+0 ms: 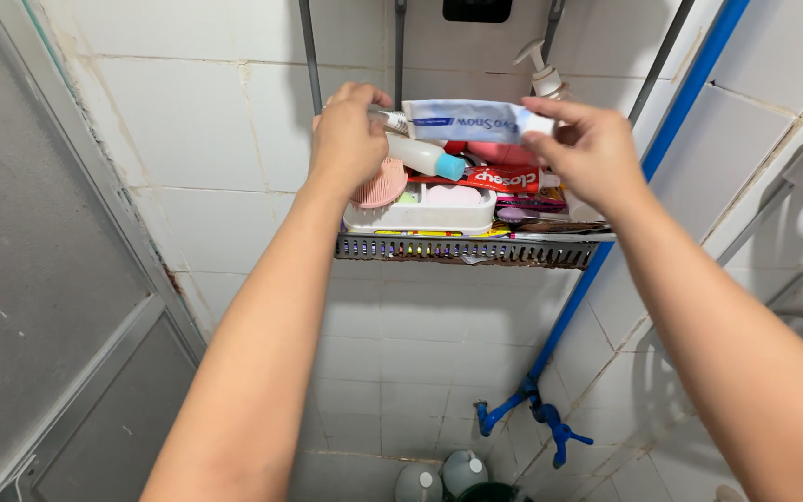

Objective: Organizing various toiletries, soap, and containers on bathroom corner shelves.

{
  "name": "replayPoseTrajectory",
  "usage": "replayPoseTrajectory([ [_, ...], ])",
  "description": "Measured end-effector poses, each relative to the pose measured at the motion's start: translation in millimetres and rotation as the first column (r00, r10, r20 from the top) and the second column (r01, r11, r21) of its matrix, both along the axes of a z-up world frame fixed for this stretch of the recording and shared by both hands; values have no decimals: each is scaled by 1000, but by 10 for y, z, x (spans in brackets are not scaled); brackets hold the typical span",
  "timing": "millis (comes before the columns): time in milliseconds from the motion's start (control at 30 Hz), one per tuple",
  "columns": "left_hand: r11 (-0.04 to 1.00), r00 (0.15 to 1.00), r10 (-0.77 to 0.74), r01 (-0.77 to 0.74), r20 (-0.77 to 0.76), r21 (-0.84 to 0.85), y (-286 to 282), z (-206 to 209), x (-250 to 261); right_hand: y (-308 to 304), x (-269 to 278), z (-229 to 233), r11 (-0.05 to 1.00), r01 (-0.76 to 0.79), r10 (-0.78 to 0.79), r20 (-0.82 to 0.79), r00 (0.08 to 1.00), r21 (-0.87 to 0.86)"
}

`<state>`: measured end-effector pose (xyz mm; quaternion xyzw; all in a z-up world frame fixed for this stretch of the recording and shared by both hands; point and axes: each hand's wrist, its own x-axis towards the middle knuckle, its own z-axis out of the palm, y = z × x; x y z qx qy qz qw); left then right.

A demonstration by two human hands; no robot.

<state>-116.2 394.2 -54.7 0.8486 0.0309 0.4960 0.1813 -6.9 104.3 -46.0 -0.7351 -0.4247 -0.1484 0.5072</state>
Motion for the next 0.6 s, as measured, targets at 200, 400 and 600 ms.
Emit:
replayPoseTrajectory([
  [200, 997, 999, 0, 3, 40, -72, 50, -33, 52, 99, -202, -59, 998, 58, -60, 536, 842, 20],
  [400, 996, 996, 89, -89, -27, -18, 198, -70, 208, 113, -348, -31, 963, 216, -93, 557, 825, -160],
  [600, 998, 1000, 14, -12, -25, 58, 135, 56, 113, 322, -167, -108, 953, 249, -86, 634, 769, -173],
])
